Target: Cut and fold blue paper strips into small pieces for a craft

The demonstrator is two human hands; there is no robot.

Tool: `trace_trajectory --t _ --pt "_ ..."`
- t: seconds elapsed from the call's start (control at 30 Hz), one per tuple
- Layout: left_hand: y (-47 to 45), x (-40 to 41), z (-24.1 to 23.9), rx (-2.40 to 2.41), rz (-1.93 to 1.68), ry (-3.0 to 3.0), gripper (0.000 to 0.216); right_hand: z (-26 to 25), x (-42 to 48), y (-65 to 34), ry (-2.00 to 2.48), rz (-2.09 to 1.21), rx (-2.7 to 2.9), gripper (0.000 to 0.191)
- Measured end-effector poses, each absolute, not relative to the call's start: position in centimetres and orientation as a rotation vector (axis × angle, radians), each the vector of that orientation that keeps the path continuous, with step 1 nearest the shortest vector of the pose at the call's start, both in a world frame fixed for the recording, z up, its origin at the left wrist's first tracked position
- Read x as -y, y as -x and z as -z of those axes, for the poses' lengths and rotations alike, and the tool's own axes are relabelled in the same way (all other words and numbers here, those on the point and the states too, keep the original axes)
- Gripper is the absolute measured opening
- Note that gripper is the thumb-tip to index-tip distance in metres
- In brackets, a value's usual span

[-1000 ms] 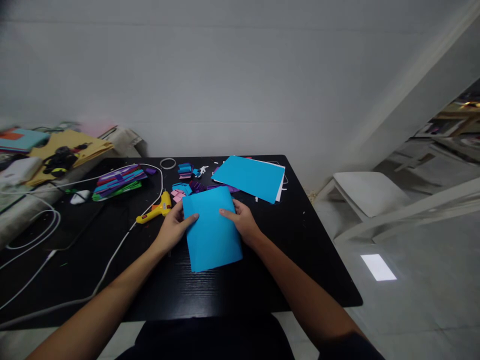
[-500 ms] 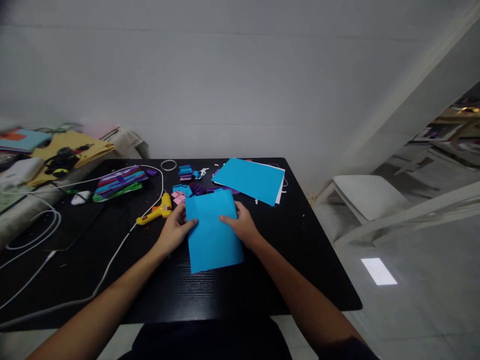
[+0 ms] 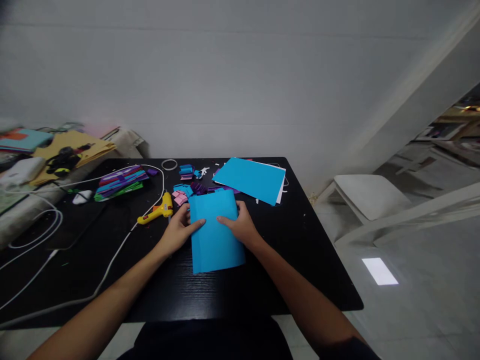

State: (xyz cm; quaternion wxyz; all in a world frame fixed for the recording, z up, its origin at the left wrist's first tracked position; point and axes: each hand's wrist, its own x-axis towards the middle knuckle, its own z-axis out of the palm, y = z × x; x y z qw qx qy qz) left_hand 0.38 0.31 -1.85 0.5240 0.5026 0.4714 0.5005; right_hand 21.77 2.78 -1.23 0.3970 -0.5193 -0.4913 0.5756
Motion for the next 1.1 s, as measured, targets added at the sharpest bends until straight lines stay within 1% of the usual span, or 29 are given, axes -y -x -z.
trace_trajectory --t 0.1,0.27,0.4,0.53,0.67,0.77,0.93,1.1 --pt "-0.2 -0.4 1.9 -1.081 -1.170 -1.177 0.050 0.3 -2.6 -21.7 1.218 -1.643 1.103 0.078" --pt "-0.1 -0.3 1.6 -0.968 -1.097 -1.097 0.051 -0.7 -3.0 -22.1 0.966 -1.934 0.850 0.063" --pt "-0.2 -0.3 1.4 -0.956 -1.078 -1.082 0.053 -0.4 -3.2 -22.4 0.938 -2.055 0.857 0.057" --pt "-0.2 -0.3 1.5 -0.961 -1.083 -1.067 0.054 -0.4 -2.9 -22.2 1.027 -2.001 0.899 0.059" --pt "-0.2 -0.2 1.8 -0.949 -1.067 -1.084 0.052 -0.9 -2.6 -21.9 1.188 -1.849 0.915 0.053" --pt "-0.3 -0.1 1.9 -0.933 -1.070 -1.106 0.050 -1.0 -2.6 -21.9 1.259 -1.767 0.969 0.055" --pt "-0.3 -0.2 1.8 -0.959 -1.066 -1.090 0.051 -0.4 -3.0 -22.1 1.254 -1.723 1.030 0.063" --pt "-0.2 -0.2 1.6 -0.949 -1.056 -1.096 0.052 0.1 -3.8 -22.6 1.155 -1.681 0.990 0.064"
